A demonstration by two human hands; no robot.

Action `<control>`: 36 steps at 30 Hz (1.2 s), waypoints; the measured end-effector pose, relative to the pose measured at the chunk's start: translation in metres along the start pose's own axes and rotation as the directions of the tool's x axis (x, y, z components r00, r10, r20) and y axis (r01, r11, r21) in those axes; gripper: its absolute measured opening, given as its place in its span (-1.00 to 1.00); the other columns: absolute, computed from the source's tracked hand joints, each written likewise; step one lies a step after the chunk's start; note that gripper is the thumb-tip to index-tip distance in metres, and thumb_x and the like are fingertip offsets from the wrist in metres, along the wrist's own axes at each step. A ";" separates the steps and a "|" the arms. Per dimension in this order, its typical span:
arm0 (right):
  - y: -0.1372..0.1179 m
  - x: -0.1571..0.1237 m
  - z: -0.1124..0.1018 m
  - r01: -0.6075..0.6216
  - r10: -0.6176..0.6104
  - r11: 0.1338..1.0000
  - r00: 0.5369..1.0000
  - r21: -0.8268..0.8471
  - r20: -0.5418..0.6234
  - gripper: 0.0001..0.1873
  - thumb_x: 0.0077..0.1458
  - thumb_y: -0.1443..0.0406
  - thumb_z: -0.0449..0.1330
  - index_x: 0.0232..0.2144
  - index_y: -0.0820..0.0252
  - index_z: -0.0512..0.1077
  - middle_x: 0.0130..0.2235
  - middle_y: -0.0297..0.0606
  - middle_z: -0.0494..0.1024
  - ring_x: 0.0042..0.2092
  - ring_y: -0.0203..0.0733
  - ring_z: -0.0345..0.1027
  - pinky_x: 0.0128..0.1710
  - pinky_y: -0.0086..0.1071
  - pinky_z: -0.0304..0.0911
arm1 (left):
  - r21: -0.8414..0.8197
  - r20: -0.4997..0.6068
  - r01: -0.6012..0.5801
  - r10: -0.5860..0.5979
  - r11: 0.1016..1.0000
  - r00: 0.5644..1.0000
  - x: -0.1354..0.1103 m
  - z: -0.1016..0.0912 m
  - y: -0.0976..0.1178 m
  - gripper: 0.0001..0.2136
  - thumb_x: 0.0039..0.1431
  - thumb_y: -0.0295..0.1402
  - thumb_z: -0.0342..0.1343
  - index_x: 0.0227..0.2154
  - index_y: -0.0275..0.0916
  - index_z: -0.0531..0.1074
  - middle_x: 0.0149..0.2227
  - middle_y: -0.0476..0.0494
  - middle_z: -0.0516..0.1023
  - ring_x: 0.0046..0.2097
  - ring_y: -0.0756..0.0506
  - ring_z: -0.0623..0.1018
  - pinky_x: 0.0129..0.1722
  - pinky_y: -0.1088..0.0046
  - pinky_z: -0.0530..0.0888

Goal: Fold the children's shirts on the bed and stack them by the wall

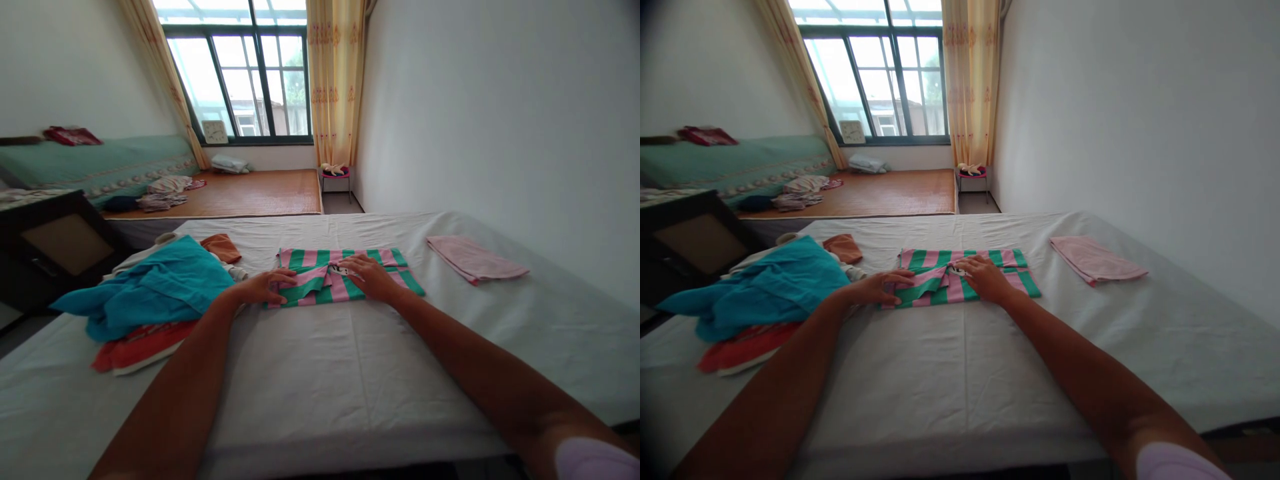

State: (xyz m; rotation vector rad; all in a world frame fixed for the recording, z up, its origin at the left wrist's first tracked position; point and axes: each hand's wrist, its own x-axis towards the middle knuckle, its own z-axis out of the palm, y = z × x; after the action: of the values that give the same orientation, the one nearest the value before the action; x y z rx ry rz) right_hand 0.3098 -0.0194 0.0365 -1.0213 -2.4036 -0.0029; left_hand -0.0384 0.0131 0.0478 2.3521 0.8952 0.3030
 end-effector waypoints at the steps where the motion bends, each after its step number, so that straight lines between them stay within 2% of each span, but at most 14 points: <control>1: -0.010 0.006 0.002 0.035 -0.035 0.999 0.999 0.010 0.018 -0.55 0.20 0.39 0.05 0.13 0.03 0.34 0.12 -0.23 0.43 0.17 -0.11 0.21 0.15 -0.11 0.12 | -0.002 0.009 -0.005 0.005 1.000 1.000 -0.001 -0.001 0.000 -0.46 -0.06 -0.12 0.30 0.04 -0.09 0.46 0.24 -0.18 0.29 0.25 -0.24 0.26 0.25 0.22 0.13; 5: -0.040 0.032 0.019 0.170 -0.169 0.985 0.978 -0.001 0.120 -0.53 0.18 0.44 0.07 0.12 -0.02 0.34 0.16 -0.24 0.39 0.23 -0.09 0.12 0.16 -0.10 0.06 | 0.020 0.019 -0.058 0.057 0.998 0.998 0.000 0.000 -0.003 -0.40 -0.08 -0.14 0.31 0.09 -0.10 0.41 0.25 -0.21 0.27 0.27 -0.25 0.23 0.26 0.18 0.10; 8: -0.045 0.047 0.033 0.180 -0.185 0.983 0.966 0.042 0.181 -0.66 0.19 0.39 0.10 -0.01 0.02 0.45 0.05 -0.20 0.50 0.15 -0.05 0.24 0.10 -0.14 0.11 | 0.031 0.027 -0.066 0.065 0.997 0.998 -0.002 0.000 -0.003 -0.39 -0.06 -0.16 0.31 0.11 -0.12 0.39 0.26 -0.22 0.24 0.28 -0.25 0.21 0.26 0.18 0.09; 10: -0.040 0.053 0.040 0.078 -0.100 0.989 0.977 0.124 0.186 -0.72 0.20 0.35 0.09 -0.07 0.05 0.49 -0.08 -0.21 0.56 0.01 -0.08 0.36 0.01 -0.22 0.19 | 0.016 0.033 -0.071 0.070 0.997 0.997 -0.004 0.000 0.000 -0.38 -0.08 -0.17 0.31 0.11 -0.12 0.39 0.27 -0.22 0.23 0.28 -0.25 0.22 0.26 0.20 0.10; 12: -0.033 0.056 0.046 -0.079 0.044 0.971 0.986 0.225 0.159 -0.74 0.21 0.31 0.07 -0.10 0.08 0.49 -0.18 -0.26 0.58 -0.13 -0.14 0.41 -0.10 -0.31 0.24 | -0.018 0.007 -0.052 0.052 0.998 0.999 -0.006 0.000 0.003 -0.35 -0.13 -0.17 0.33 0.10 -0.12 0.40 0.26 -0.19 0.25 0.26 -0.26 0.25 0.24 0.24 0.14; 14: -0.027 0.059 0.051 -0.225 0.197 0.924 0.973 0.310 0.121 -0.76 0.21 0.28 0.05 -0.16 0.14 0.49 -0.27 -0.29 0.57 -0.23 -0.18 0.41 -0.18 -0.35 0.25 | -0.052 -0.055 0.024 -0.027 0.998 0.998 -0.005 0.000 0.006 -0.32 -0.21 -0.16 0.36 0.08 -0.13 0.42 0.21 -0.15 0.35 0.22 -0.26 0.30 0.21 0.28 0.19; 16: -0.024 0.059 0.056 -0.331 0.319 0.865 0.943 0.378 0.095 -0.74 0.22 0.25 0.02 -0.18 0.20 0.47 -0.31 -0.28 0.55 -0.28 -0.20 0.38 -0.23 -0.36 0.25 | -0.093 -0.139 0.124 -0.136 0.988 0.981 -0.002 0.003 0.006 -0.40 -0.18 -0.12 0.31 0.02 -0.14 0.47 0.06 -0.07 0.50 0.12 -0.24 0.40 0.13 0.33 0.29; 18: -0.024 0.058 0.059 -0.388 0.388 0.810 0.917 0.440 0.094 -0.69 0.22 0.19 0.02 -0.09 0.23 0.41 -0.32 -0.28 0.53 -0.31 -0.21 0.37 -0.26 -0.36 0.25 | -0.137 -0.223 0.175 -0.202 0.975 0.954 0.004 0.006 0.005 -0.56 -0.04 -0.09 0.16 -0.11 -0.19 0.54 -0.16 -0.02 0.60 -0.06 -0.20 0.50 -0.03 0.39 0.39; 21: -0.028 0.054 0.063 -0.375 0.375 0.811 0.923 0.448 0.093 -0.41 0.05 0.14 0.23 0.11 0.20 0.26 -0.26 -0.29 0.51 -0.27 -0.21 0.37 -0.24 -0.35 0.26 | -0.135 -0.347 0.171 -0.209 0.976 0.915 0.013 0.012 0.002 -0.65 0.08 -0.15 -0.02 -0.29 -0.26 0.57 -0.38 0.00 0.58 -0.28 -0.11 0.50 -0.25 0.47 0.41; 23: -0.031 0.052 0.066 -0.350 0.360 0.850 0.931 0.394 0.050 -0.25 -0.06 0.24 0.32 0.17 0.15 0.18 -0.22 -0.30 0.50 -0.23 -0.20 0.37 -0.20 -0.35 0.26 | -0.092 -0.414 0.167 -0.190 0.982 0.890 0.018 0.015 0.001 -0.68 0.07 -0.21 -0.04 -0.35 -0.27 0.56 -0.41 0.00 0.55 -0.31 -0.09 0.47 -0.28 0.49 0.39; 27: -0.027 0.053 0.069 -0.435 0.469 0.846 0.882 0.308 -0.043 -0.40 0.03 0.38 0.13 0.16 0.20 0.20 -0.31 -0.29 0.51 -0.28 -0.18 0.39 -0.23 -0.35 0.26 | -0.083 -0.481 0.209 -0.223 0.974 0.848 0.022 0.018 0.001 -0.72 0.07 -0.23 -0.05 -0.42 -0.27 0.52 -0.46 0.01 0.50 -0.31 -0.09 0.44 -0.30 0.51 0.36; 30: -0.020 0.053 0.068 -0.453 0.516 0.812 0.852 0.367 -0.091 -0.47 0.03 0.45 0.03 0.10 0.17 0.23 -0.29 -0.29 0.54 -0.28 -0.20 0.40 -0.23 -0.37 0.28 | -0.098 -0.532 0.217 -0.236 0.971 0.813 0.021 0.018 0.002 -0.70 0.10 -0.18 -0.05 -0.46 -0.27 0.48 -0.51 0.01 0.44 -0.33 -0.08 0.40 -0.36 0.52 0.32; 33: -0.019 0.050 0.068 -0.369 0.450 0.821 0.888 0.435 -0.096 -0.46 0.02 0.42 0.07 0.10 0.16 0.21 -0.16 -0.24 0.53 -0.23 -0.23 0.40 -0.20 -0.37 0.30 | -0.069 -0.568 0.210 -0.211 0.975 0.796 0.021 0.018 0.004 -0.68 0.13 -0.14 -0.08 -0.53 -0.26 0.41 -0.55 0.03 0.35 -0.40 -0.03 0.34 -0.41 0.52 0.26; 36: -0.026 0.047 0.071 -0.295 0.342 0.889 0.937 0.351 -0.078 -0.30 -0.07 0.29 0.26 0.14 0.16 0.18 -0.06 -0.15 0.49 -0.08 -0.12 0.37 -0.07 -0.26 0.27 | -0.059 -0.576 0.218 -0.212 0.974 0.789 0.022 0.018 0.006 -0.65 0.14 -0.11 -0.09 -0.60 -0.25 0.32 -0.59 0.05 0.26 -0.44 0.00 0.28 -0.44 0.51 0.20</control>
State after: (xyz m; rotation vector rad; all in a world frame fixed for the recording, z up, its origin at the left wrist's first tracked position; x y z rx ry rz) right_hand 0.2325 0.0079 0.0023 -1.1942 -1.9959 0.4248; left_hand -0.0113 0.0158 0.0374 2.1550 1.4368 0.9603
